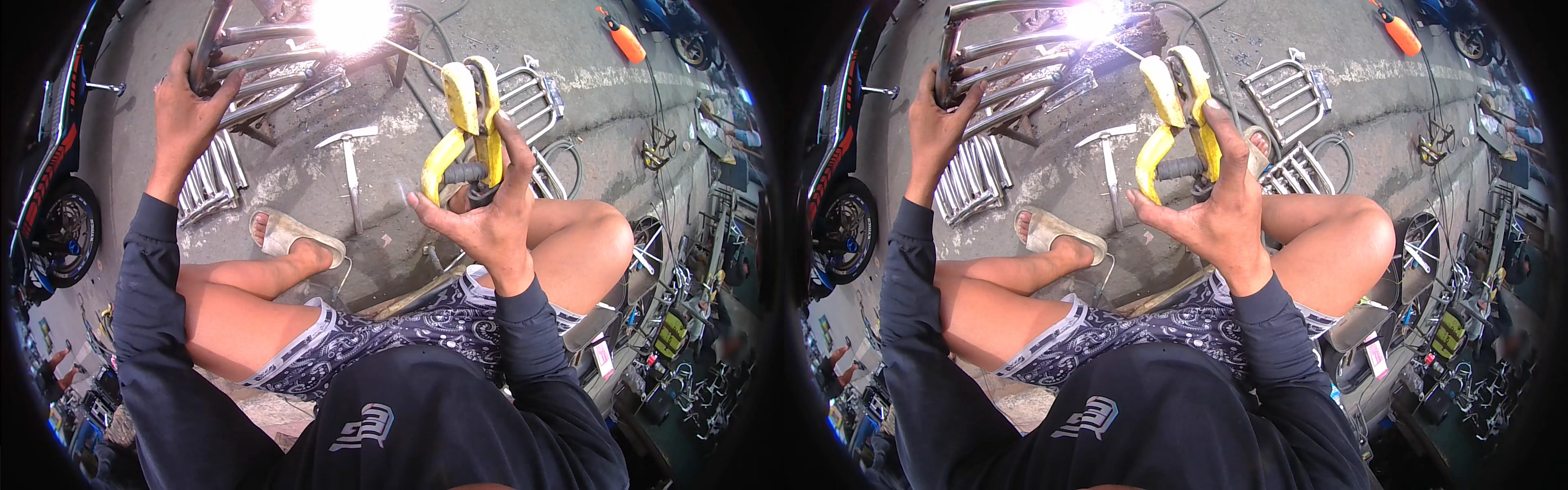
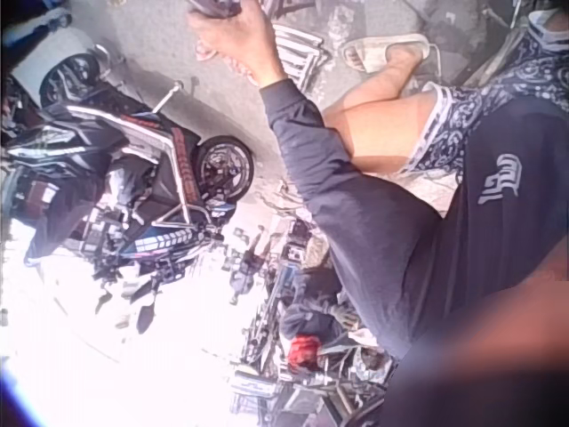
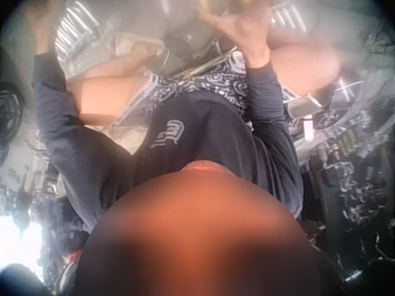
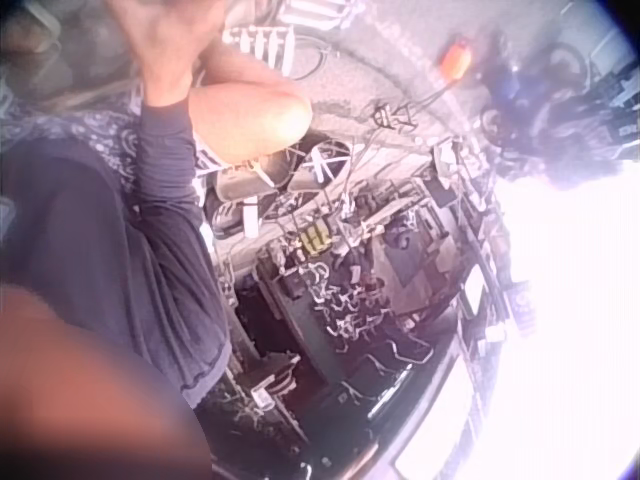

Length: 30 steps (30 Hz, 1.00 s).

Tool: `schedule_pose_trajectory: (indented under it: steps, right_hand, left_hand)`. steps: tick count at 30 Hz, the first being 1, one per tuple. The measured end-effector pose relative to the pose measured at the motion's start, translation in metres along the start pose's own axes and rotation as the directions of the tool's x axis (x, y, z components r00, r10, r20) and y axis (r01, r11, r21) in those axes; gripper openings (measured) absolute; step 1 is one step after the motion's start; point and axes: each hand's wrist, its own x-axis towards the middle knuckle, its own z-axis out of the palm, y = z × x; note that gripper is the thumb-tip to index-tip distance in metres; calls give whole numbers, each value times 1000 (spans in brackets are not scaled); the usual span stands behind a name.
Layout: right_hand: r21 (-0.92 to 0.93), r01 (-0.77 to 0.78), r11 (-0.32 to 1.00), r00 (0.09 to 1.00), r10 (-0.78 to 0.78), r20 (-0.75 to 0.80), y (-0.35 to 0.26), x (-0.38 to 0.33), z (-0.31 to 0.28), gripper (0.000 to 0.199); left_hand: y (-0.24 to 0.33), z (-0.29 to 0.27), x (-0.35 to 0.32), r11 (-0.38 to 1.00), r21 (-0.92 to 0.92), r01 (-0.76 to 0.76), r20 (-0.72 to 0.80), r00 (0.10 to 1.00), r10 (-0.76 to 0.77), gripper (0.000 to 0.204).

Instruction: The person sits on the ground and uses a handheld welding torch to join metal bars on a tubular frame. They repeatedly position the torch, create welds along the joints, and adjust the frame as needed.

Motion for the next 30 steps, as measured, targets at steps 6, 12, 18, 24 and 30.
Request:
schedule_pose_trajectory:
  steps: [6, 12, 18, 24, 30]
  right_hand:
    - [18, 31, 999, 999, -31, -11, 4, 1, 2, 125]
    - [49, 17, 999, 999, -15, -43, 8, -1, 3, 126]
    - [36, 9, 999, 1000, -8, -17, 5, -2, 2, 124]
    - [10, 31, 999, 999, -30, -31, 6, 1, 4, 123]
    - [-13, 26, 1000, 999, -26, -31, 6, 1, 4, 123]
  left_hand:
    - [-1, 0, 0, 1000, -9, -2, 8, 1000, 2, 45]
    - [-2, -1, 2, 1000, -8, 7, 6, 1000, -7, 45]
    - [-5, -1, 3, 1000, -14, 27, 5, 1000, -27, 45]
    - [-8, -1, 4, 999, -34, 33, 3, 999, -33, 45]
    - [-8, -1, 4, 998, -49, 44, -11, 999, -45, 43]
